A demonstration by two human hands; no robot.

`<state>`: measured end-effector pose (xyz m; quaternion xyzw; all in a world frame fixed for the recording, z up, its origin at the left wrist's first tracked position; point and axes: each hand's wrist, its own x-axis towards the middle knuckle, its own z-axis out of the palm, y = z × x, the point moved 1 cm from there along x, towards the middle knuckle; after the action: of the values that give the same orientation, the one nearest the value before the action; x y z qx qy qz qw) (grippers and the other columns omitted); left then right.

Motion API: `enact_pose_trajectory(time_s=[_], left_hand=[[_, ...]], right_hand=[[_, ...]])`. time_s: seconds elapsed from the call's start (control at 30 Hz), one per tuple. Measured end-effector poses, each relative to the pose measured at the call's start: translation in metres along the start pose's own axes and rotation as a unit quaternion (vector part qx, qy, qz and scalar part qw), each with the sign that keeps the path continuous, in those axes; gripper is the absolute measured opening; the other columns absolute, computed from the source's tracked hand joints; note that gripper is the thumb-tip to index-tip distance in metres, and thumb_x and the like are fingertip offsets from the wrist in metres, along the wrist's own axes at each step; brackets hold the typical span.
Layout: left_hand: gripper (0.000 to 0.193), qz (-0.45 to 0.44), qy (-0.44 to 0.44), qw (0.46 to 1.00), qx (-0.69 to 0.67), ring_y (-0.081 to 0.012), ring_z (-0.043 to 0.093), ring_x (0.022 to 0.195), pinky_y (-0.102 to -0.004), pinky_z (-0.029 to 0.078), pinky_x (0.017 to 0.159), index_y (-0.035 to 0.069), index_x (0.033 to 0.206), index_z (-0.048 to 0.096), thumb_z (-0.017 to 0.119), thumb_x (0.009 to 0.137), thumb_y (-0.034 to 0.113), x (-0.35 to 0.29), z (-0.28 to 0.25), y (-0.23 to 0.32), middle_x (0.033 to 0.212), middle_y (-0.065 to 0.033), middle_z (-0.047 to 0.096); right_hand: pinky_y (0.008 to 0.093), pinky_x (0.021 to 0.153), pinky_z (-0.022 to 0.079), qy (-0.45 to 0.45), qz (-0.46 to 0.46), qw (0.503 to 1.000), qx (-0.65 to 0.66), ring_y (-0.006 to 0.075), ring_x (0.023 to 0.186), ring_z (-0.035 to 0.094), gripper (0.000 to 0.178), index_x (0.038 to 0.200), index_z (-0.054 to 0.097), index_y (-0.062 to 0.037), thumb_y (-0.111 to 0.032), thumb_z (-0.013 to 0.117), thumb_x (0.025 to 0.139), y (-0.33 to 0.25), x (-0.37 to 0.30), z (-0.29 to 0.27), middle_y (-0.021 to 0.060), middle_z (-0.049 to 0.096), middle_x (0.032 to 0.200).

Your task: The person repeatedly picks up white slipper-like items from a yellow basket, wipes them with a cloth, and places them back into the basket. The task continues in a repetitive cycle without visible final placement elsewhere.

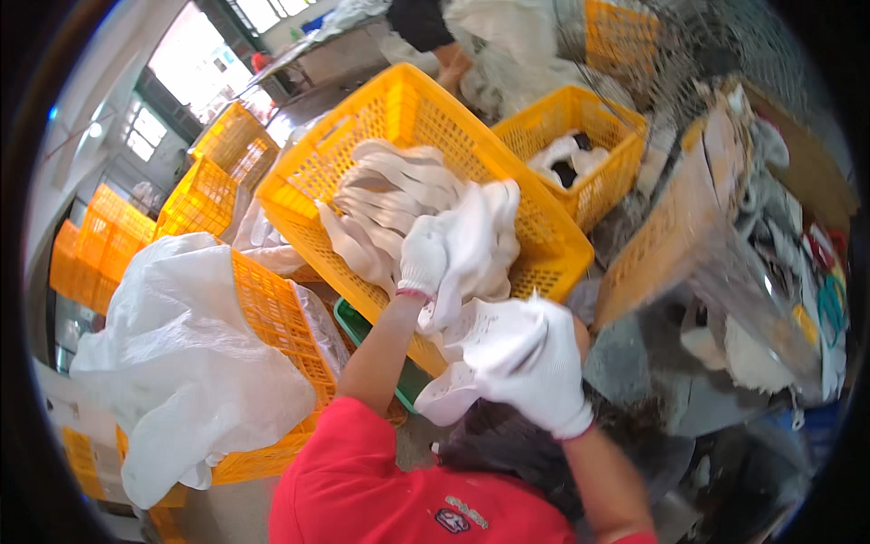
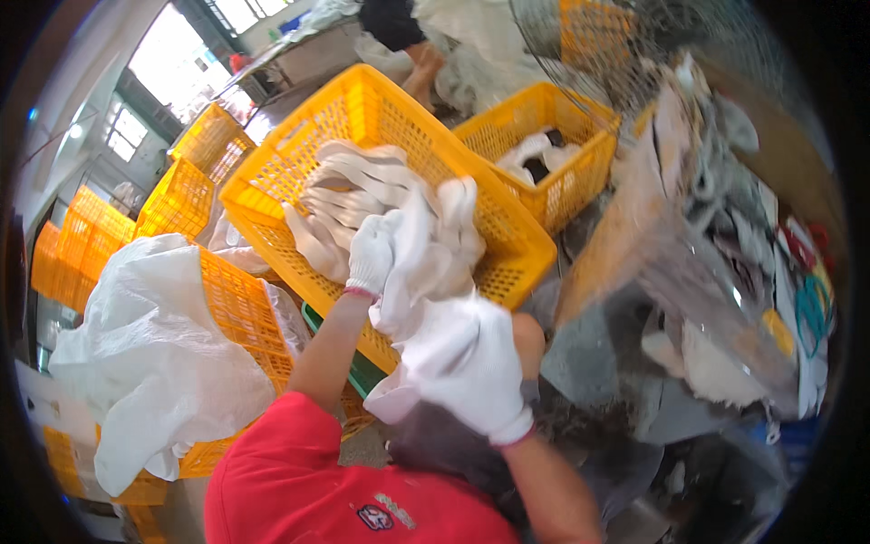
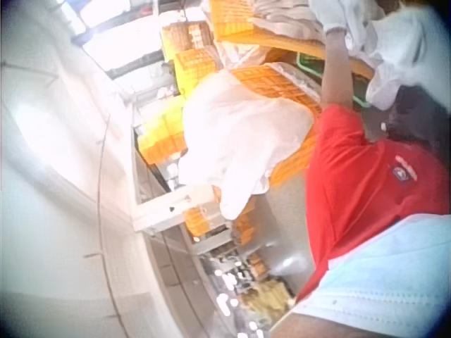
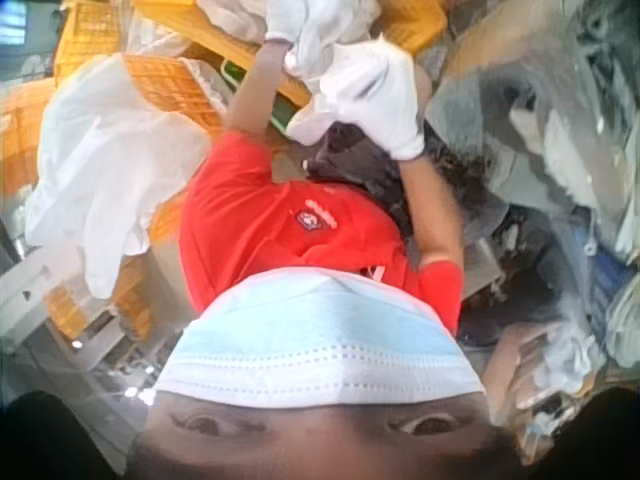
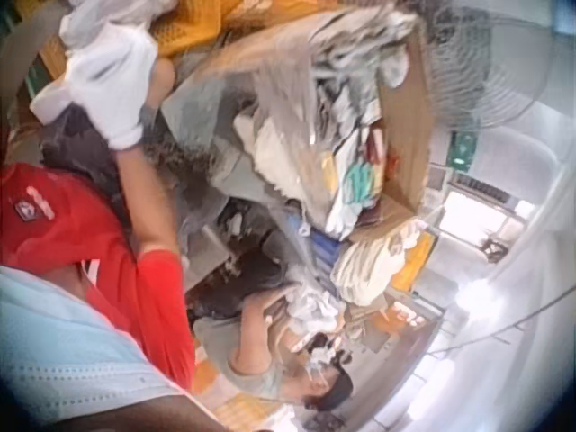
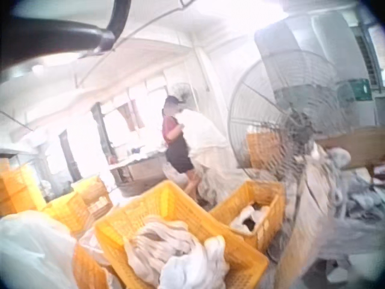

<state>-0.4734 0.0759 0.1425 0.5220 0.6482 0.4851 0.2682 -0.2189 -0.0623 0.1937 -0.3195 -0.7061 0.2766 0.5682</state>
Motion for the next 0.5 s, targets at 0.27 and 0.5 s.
enact_pose_trajectory(time_s=[0.27, 0.5], left_hand=[[0.094, 0.143, -0.549, 0.809, 0.155, -0.0347, 0.073, 0.124, -0.0448, 0.053, 0.108, 0.003, 0.156, 0.052, 0.079, 0.091, 0.066, -0.065, 0.027, 0.059, 0.137, -0.0243, 0.073], [0.045, 0.054, -0.275, 0.920, 0.276, -0.0416, 0.075, 0.115, -0.0496, 0.058, 0.099, 0.003, 0.123, 0.076, 0.077, 0.100, 0.041, -0.030, 0.069, -0.040, 0.115, -0.0228, 0.079]], right_hand=[[0.0402, 0.122, 0.050, 0.116, 0.262, 0.927, 0.240, 0.0275, 0.148, 0.054, 0.125, 0.176, 0.020, 0.0066, -0.003, 0.094, 0.077, 0.031, -0.069, -0.031, 0.0201, 0.047, 0.167], [0.0378, 0.113, 0.055, 0.061, 0.475, 0.877, 0.034, 0.0300, 0.126, 0.072, 0.047, 0.150, 0.066, 0.0070, -0.020, 0.069, 0.111, -0.020, -0.234, -0.142, 0.0198, 0.077, 0.136]])
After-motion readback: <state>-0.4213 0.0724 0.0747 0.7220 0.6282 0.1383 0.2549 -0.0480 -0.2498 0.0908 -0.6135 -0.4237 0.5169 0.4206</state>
